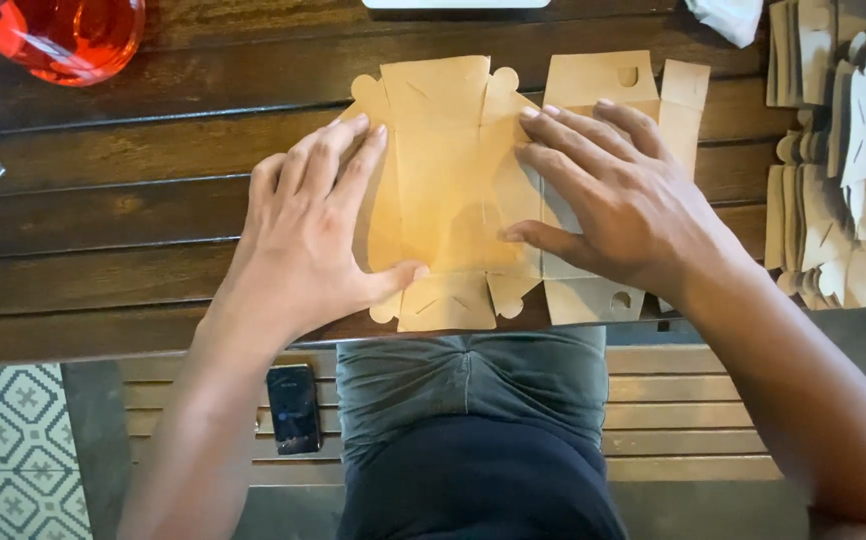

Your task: The person assembles flat cardboard box blanks into small boxes by folding along pre-scored lines and tucking tabs into slots. The person wipes a spill on the table with a tissue, then continues folding and assembling the boxes one at a time.

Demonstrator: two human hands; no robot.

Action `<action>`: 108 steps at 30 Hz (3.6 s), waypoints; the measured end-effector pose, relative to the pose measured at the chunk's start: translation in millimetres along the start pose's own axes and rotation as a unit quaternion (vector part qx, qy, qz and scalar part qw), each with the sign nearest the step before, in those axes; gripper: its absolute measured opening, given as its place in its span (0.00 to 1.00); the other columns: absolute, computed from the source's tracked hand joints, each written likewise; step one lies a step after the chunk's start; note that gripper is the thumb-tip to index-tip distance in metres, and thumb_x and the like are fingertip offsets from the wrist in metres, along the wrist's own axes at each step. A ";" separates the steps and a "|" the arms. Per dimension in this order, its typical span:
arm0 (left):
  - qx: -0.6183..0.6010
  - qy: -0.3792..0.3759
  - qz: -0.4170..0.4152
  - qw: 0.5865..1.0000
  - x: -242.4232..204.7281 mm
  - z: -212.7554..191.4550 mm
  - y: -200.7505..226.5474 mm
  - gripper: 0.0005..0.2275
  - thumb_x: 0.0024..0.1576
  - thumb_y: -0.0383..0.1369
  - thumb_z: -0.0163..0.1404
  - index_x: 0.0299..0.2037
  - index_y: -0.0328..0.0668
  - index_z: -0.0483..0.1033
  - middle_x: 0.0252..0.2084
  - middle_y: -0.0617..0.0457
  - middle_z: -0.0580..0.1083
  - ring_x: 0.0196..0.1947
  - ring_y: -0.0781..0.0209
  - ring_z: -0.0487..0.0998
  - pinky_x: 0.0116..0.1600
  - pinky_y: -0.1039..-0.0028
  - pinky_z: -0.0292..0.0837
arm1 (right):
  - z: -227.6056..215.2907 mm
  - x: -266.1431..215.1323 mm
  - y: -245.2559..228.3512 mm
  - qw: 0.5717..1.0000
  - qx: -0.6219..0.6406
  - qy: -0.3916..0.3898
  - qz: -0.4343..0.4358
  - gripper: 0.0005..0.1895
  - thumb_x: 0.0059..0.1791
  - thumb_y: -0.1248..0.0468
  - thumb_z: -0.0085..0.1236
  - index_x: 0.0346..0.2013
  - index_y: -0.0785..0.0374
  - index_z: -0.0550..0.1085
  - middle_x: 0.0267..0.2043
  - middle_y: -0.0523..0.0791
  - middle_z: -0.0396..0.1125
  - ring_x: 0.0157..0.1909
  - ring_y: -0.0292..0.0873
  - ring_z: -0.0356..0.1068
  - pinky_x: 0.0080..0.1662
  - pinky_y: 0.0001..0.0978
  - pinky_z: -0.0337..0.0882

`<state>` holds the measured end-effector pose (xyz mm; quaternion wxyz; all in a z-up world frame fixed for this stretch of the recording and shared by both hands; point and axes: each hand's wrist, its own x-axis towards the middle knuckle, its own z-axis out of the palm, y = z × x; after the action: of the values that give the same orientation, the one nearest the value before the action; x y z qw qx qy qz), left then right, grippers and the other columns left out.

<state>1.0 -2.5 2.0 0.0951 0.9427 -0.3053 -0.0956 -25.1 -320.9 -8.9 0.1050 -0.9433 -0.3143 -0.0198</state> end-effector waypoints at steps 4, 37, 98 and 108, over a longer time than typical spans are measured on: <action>-0.008 -0.006 -0.005 1.000 0.6 0.0 0.7 0.52 0.51 0.64 0.61 0.79 0.39 0.55 0.77 0.41 0.55 0.76 0.44 0.55 0.73 0.45 0.48 | -9.9 -12.1 6.5 1.000 0.011 0.012 0.010 0.38 0.57 0.39 0.55 0.68 0.67 0.73 0.75 0.59 0.67 0.75 0.60 0.67 0.72 0.60 0.63; 0.024 0.023 -0.049 0.998 -4.3 4.6 3.6 0.55 0.48 0.70 0.56 0.79 0.38 0.55 0.76 0.37 0.55 0.77 0.39 0.53 0.79 0.38 0.31 | 0.4 -74.4 32.8 0.986 -0.062 0.110 0.111 0.35 0.60 0.41 0.62 0.60 0.74 0.82 0.70 0.58 0.79 0.73 0.60 0.78 0.77 0.58 0.59; -0.132 0.123 -0.207 0.962 24.4 -4.8 -8.8 0.29 0.50 0.48 0.71 0.56 0.50 0.71 0.53 0.54 0.73 0.53 0.52 0.74 0.59 0.52 0.67 | 9.1 -94.4 36.5 0.952 0.082 0.198 0.218 0.24 0.58 0.54 0.65 0.61 0.69 0.79 0.75 0.61 0.68 0.74 0.66 0.66 0.68 0.68 0.66; -0.593 0.163 -0.172 0.770 24.1 -36.6 5.2 0.37 0.58 0.20 0.57 0.76 0.46 0.50 0.41 0.53 0.73 0.41 0.67 0.75 0.50 0.79 0.78 | 8.4 -95.9 38.3 0.944 0.107 0.233 0.207 0.23 0.59 0.55 0.64 0.60 0.72 0.80 0.72 0.63 0.70 0.71 0.65 0.69 0.64 0.62 0.71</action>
<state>25.9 -16.5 35.5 0.6655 0.7372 -0.0006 -0.1169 -79.3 -405.4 -34.2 0.2774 -0.9399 -0.0792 -0.1829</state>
